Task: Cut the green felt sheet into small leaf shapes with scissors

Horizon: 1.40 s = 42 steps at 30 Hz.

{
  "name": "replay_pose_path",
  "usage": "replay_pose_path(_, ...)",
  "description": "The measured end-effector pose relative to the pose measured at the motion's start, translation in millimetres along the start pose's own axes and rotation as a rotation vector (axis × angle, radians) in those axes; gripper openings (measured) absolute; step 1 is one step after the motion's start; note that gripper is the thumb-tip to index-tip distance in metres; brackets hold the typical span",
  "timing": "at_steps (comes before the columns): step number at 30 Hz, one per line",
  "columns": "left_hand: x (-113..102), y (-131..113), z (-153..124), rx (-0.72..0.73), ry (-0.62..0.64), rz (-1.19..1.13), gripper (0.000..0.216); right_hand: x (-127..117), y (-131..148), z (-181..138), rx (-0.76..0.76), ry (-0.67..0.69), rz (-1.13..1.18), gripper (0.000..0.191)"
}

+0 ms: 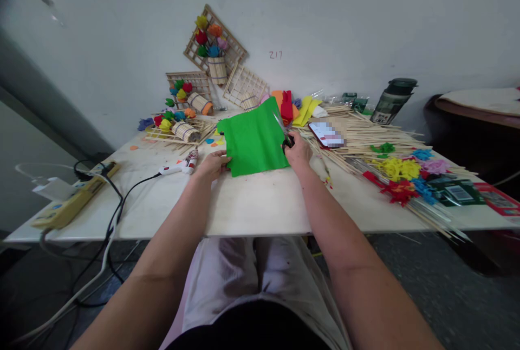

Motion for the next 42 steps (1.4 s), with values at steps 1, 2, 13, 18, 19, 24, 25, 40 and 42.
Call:
replay_pose_path(1, -0.2, -0.1, -0.1, 0.001, -0.001, -0.003, 0.023, 0.2, 0.0, -0.1, 0.002, 0.004, -0.003, 0.045)
replay_pose_path(2, -0.2, -0.1, -0.1, 0.000, -0.001, -0.005, 0.023, 0.4, -0.1, -0.1, 0.003, 0.007, -0.005, 0.045)
replay_pose_path(13, 0.2, -1.1, -1.5, -0.004, -0.009, 0.005, 0.025, -0.4, 0.0, -0.3, 0.007, -0.002, -0.001, 0.045)
replay_pose_path(18, -0.3, -0.5, -1.7, -0.010, -0.016, 0.003, 0.026, 0.4, 0.1, -0.7, 0.012, 0.012, -0.017, 0.045)
replay_pose_path(19, -0.4, -0.6, -1.6, -0.009, -0.018, 0.002, 0.026, 0.8, 0.2, -0.6, 0.012, 0.017, -0.017, 0.045)
replay_pose_path(24, -0.4, -0.3, -1.1, -0.010, -0.015, 0.001, 0.026, 1.0, -0.5, -0.2, 0.010, 0.009, -0.017, 0.046)
replay_pose_path(25, -0.1, -0.1, -0.9, -0.011, -0.011, -0.001, 0.026, 0.6, -0.5, -0.1, 0.007, 0.001, -0.017, 0.046)
replay_pose_path(40, -0.4, -1.0, -3.0, -0.014, -0.024, 0.010, 0.027, 1.7, 0.5, -0.8, 0.003, 0.016, -0.033, 0.046)
replay_pose_path(42, -0.3, -0.7, -2.4, -0.016, -0.020, 0.011, 0.028, 1.5, 0.1, -0.6, 0.000, 0.008, -0.024, 0.045)
Point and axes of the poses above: each hand's wrist, its own z-axis towards the middle knuckle, its own x-axis out of the palm, y = z × x, the point moved 9 cm from there along z, towards the middle knuckle, and after that the axes turned 6 degrees about z, right-handed, at the moved point
